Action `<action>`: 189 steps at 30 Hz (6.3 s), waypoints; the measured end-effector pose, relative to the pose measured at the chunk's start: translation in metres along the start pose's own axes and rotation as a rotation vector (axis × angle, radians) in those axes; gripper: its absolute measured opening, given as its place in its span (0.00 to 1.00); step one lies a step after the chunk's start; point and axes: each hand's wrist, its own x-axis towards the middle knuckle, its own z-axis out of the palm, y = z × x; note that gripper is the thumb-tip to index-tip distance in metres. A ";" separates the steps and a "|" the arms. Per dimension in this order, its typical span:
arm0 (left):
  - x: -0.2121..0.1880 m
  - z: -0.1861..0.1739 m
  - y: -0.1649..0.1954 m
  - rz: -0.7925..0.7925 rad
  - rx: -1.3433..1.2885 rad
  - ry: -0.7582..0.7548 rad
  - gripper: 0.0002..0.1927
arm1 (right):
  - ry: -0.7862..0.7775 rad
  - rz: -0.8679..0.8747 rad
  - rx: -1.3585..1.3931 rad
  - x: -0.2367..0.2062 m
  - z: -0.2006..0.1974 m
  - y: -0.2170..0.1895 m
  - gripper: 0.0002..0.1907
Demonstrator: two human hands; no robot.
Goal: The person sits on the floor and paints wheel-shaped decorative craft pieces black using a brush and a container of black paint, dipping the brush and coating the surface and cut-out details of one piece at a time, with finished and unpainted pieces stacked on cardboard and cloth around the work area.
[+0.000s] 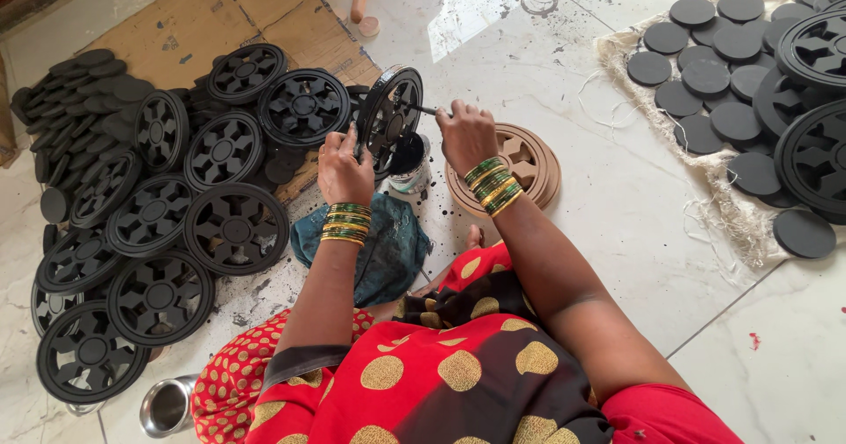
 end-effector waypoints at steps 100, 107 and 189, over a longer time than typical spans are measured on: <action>-0.005 -0.003 -0.013 -0.013 -0.097 -0.021 0.23 | -0.200 0.113 0.291 -0.024 -0.040 -0.020 0.06; -0.023 0.008 -0.027 -0.052 -0.119 0.053 0.23 | -0.238 0.351 0.279 -0.012 -0.034 0.008 0.10; -0.039 0.018 -0.033 -0.057 -0.136 0.043 0.25 | 0.150 0.058 0.174 0.000 -0.020 0.013 0.12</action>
